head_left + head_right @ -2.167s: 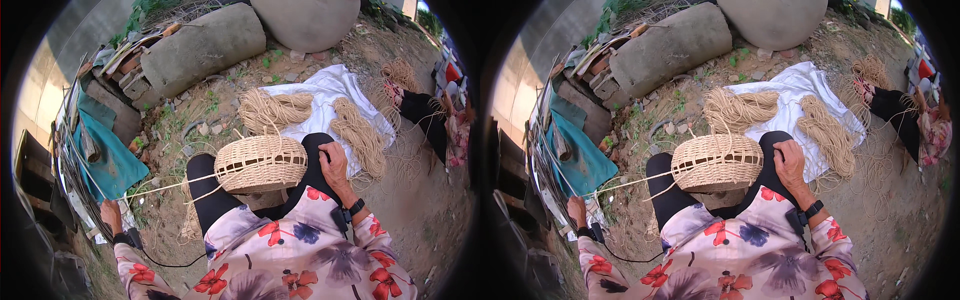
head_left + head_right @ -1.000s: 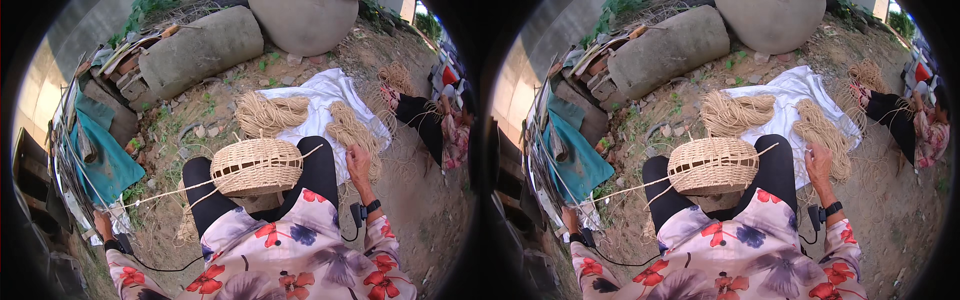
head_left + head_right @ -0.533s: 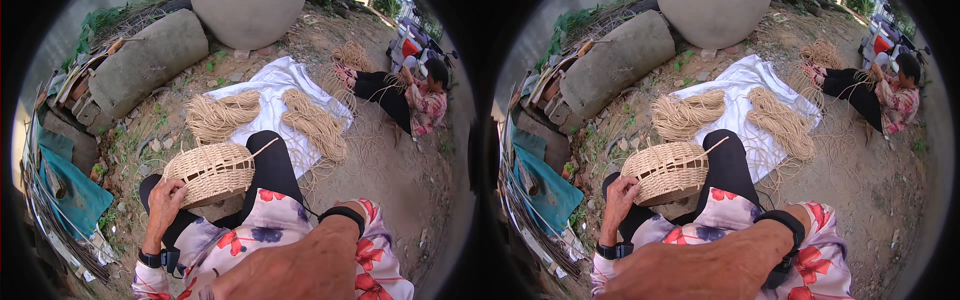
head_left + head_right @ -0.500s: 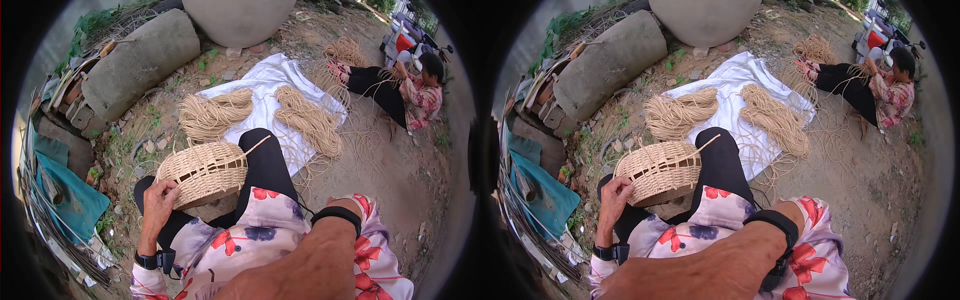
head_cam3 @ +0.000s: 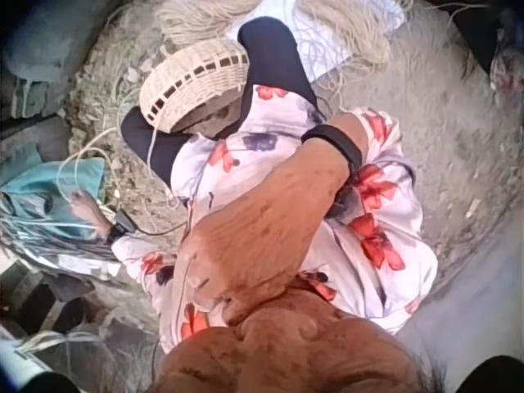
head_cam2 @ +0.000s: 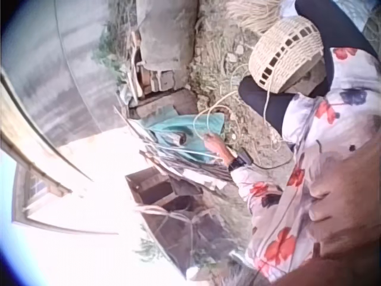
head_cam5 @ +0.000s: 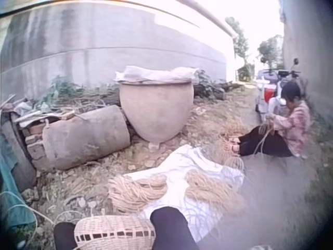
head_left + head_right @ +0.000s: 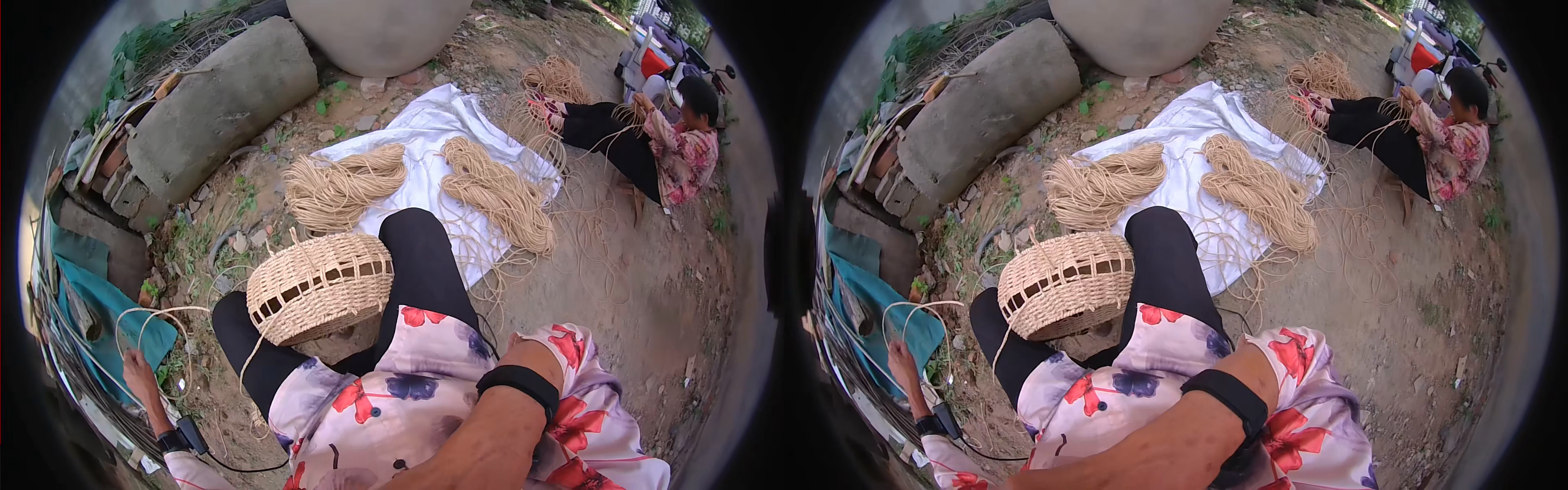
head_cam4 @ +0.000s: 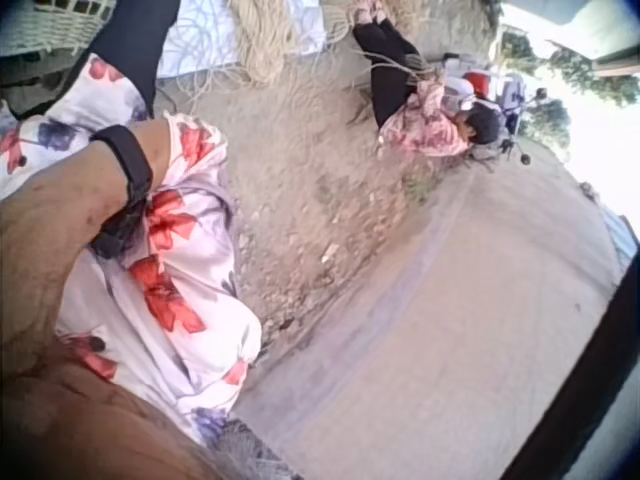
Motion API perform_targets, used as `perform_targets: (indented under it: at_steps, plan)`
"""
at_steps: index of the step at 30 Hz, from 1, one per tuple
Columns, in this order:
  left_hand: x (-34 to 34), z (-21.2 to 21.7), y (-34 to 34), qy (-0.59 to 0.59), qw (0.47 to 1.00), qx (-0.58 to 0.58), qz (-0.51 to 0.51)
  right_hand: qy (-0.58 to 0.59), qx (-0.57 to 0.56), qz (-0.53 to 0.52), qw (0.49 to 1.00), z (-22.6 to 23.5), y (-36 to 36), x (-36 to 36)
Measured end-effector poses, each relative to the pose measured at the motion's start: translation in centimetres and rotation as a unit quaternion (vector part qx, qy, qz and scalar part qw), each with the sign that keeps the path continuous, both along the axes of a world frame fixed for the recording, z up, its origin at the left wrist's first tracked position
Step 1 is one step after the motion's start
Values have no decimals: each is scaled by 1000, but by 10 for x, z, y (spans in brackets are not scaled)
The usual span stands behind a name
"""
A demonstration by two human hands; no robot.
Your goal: Manually weaving a basket using fibers or rattan material.
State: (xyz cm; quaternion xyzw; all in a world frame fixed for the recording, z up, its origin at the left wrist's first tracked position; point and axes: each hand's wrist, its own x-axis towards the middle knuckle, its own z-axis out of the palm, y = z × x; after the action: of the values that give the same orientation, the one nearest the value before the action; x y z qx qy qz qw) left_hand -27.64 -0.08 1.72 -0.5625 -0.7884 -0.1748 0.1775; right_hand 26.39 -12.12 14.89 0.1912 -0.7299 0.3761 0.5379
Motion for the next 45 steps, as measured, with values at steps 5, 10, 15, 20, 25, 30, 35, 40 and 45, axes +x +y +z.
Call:
perform_targets:
  at_steps: [5,10,15,20,25,30,35,40,45]
  plan:
    - [-15,2,-33,-23,998,-32,-43,-252,-21,-203,946,-46,79,35]
    - [231,0,-27,-279,924,-164,-204,-320,-165,-461,811,-157,144,64]
    - [272,-7,-34,-324,868,-234,-295,-334,-162,-463,805,-177,141,49]
    - [256,-4,-27,-448,798,-259,-310,-346,-149,-476,795,-176,130,39]
    - [256,12,-22,-502,777,-226,-305,-374,-121,-483,782,-162,131,37]
    - [259,28,-29,-484,783,-289,-262,-342,-77,-473,808,-155,137,7]
    - [281,49,-47,-455,780,-272,-332,-401,-44,-495,769,-151,137,6]
    - [278,30,-47,-428,788,-220,-384,-366,-52,-481,795,-156,136,11]
    - [252,2,-28,-528,759,-276,-263,-372,-53,-468,800,-160,143,29]
